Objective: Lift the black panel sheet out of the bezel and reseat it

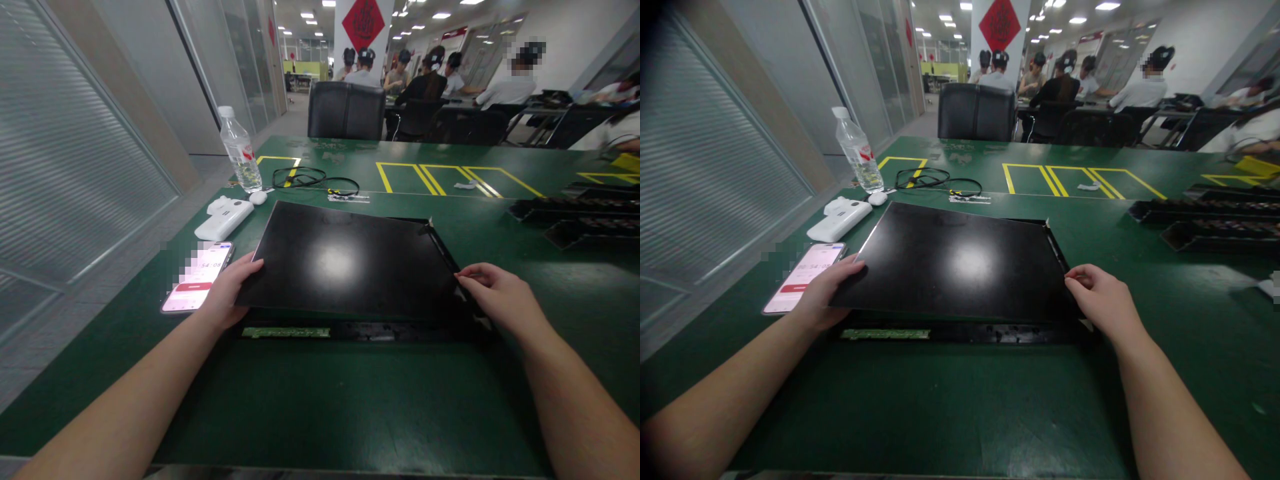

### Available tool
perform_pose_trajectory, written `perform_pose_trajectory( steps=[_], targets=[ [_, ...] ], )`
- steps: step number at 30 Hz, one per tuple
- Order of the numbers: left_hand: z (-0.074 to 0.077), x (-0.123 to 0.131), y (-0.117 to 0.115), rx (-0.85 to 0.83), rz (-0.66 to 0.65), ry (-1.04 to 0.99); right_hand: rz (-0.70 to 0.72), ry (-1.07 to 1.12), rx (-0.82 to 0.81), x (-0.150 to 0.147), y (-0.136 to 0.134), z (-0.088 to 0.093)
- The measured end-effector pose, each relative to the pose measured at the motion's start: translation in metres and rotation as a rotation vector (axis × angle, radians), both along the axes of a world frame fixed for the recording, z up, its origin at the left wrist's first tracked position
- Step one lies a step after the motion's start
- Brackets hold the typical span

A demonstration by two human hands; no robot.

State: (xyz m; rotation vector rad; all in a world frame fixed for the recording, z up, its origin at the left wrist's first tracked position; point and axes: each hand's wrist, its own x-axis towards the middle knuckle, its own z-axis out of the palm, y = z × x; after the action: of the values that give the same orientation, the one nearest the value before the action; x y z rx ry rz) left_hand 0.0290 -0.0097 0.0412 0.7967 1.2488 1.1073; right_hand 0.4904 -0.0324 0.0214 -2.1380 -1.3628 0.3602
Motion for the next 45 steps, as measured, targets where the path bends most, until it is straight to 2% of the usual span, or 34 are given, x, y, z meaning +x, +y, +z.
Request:
perform_pose_trajectory(
  steps=[6, 14, 22, 32, 38, 42, 45],
  targets=[
    [-0.004, -0.003, 0.001, 0.017, -0.015, -0.027, 0.036, -0.017, 0.035, 0.004, 0.001, -0.003],
    [-0.001, 0.001, 0.001, 0.033, -0.015, -0.036, -0.004, -0.012, -0.054, 0.005, 0.003, 0.000],
    [0.003, 0.006, -0.001, 0.099, -0.029, -0.038, 0.032, -0.044, 0.003, 0.011, 0.002, -0.007],
    [0.001, 0.002, 0.001, 0.110, -0.089, -0.045, 0.043, -0.081, 0.026, 0.012, 0.003, -0.008],
    [0.003, 0.004, 0.000, 0.102, -0.079, -0.055, 0.014, -0.054, -0.040, 0.008, 0.001, -0.003],
    [0.003, 0.005, -0.001, 0.101, -0.076, -0.046, 0.032, -0.046, -0.008, 0.012, 0.003, -0.006],
    [0.003, 0.005, -0.001, 0.076, -0.018, -0.033, 0.031, -0.014, 0.007, 0.015, 0.004, -0.010]
  ],
)
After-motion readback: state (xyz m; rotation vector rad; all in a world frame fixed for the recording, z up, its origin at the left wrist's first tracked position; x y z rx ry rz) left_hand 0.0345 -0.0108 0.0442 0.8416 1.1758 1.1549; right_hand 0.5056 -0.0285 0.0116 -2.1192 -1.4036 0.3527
